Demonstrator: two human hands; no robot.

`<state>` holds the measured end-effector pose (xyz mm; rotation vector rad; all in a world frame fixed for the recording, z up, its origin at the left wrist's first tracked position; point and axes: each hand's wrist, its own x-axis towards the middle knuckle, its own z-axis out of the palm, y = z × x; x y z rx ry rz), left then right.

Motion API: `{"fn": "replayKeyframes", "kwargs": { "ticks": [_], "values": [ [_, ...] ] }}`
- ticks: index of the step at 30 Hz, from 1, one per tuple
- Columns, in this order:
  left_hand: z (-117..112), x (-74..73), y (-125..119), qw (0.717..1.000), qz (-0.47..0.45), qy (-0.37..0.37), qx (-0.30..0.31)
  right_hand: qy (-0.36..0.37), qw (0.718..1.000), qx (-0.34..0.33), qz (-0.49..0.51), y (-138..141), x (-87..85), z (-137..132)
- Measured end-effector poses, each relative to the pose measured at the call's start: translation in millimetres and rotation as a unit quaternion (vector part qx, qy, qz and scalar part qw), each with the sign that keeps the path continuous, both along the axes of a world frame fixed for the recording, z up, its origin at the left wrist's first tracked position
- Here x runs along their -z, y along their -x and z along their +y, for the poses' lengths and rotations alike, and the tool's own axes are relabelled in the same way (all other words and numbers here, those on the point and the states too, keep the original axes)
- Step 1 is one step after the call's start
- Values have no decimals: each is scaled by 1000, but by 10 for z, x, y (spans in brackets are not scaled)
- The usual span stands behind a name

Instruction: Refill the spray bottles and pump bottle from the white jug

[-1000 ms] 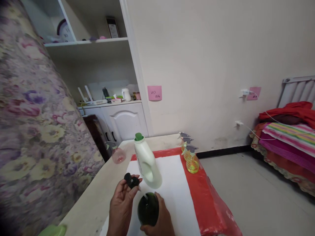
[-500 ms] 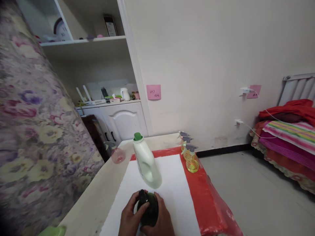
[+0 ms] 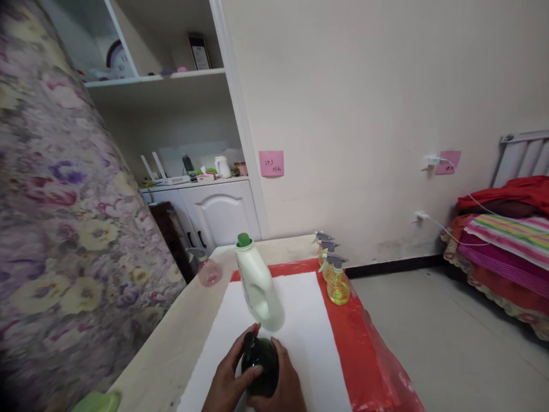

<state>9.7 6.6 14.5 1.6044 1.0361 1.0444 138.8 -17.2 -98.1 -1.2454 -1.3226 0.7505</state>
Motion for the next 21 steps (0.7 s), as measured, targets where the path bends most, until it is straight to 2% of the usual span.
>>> {"fn": "replayKeyframes", "kwargs": {
  "ticks": [3, 5, 8, 11, 13, 17, 21],
  "values": [
    [-44, 13, -82, 996, 3, -27, -82, -8, 1000, 7, -11, 13, 28, 13],
    [-61, -5, -120, 992, 14, -50, -112, -9, 1000, 8, -11, 20, 27, 17],
    [-58, -25, -114, 995, 18, -58, -85, -6, 1000, 7, -1, 21, 10, 16],
    [-37, 17, -77, 999, -17, -3, -40, -8, 1000, 3, -4, 11, 1, 11],
    [-29, 66, -78, 997, -50, 23, -48, -5, 1000, 2, -12, 6, 9, 15],
    [-38, 105, -148, 991, -66, 28, -110, -2, 1000, 2, -19, 5, 51, 46],
    [-33, 87, -161, 993, -64, 35, -96, 4, 1000, 4, -15, 4, 81, 75]
  ]
}}
